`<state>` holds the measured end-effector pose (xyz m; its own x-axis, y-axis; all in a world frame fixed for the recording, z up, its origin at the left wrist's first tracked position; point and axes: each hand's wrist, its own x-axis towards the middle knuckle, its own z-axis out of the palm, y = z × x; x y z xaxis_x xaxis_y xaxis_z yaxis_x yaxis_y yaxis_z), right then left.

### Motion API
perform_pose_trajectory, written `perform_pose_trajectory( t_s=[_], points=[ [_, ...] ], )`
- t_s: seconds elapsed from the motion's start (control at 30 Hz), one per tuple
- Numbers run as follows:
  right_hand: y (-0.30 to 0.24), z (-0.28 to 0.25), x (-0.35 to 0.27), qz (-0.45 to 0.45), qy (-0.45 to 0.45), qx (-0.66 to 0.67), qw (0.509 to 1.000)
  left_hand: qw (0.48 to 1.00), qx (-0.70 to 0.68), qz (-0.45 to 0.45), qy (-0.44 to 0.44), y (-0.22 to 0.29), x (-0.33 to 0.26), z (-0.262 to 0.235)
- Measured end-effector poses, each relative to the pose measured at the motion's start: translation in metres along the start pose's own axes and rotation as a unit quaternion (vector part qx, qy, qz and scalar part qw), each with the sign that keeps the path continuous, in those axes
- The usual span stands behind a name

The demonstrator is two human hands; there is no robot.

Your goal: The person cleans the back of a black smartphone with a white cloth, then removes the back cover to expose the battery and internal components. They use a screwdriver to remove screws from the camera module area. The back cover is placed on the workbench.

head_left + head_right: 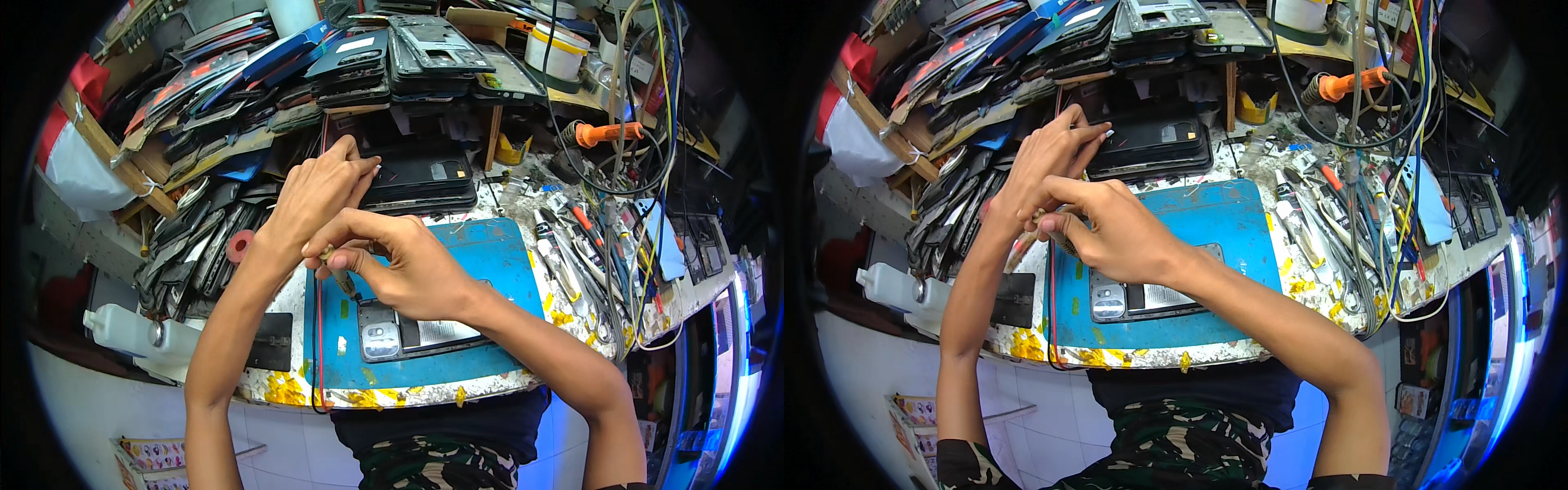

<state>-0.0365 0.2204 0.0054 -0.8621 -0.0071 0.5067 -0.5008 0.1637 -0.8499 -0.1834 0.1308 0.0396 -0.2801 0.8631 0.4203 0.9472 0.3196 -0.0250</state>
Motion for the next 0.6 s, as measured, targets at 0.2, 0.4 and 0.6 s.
perform_pose_trajectory(
  t_s=[0.2, 0.4, 0.6],
  points=[
    [-0.002, 0.0, -0.001, -0.046, -0.01, -0.035, 0.998, 0.992, -0.119, 0.0, 0.034, -0.001, -0.029, -0.01],
    [0.0, 0.001, -0.004, -0.097, 0.007, -0.101, 0.99, 0.98, -0.177, 0.017, 0.085, -0.008, -0.072, -0.007],
    [0.001, 0.004, -0.003, -0.024, 0.011, 0.004, 1.0, 0.966, -0.252, 0.009, 0.049, -0.008, -0.105, -0.005]
  ],
)
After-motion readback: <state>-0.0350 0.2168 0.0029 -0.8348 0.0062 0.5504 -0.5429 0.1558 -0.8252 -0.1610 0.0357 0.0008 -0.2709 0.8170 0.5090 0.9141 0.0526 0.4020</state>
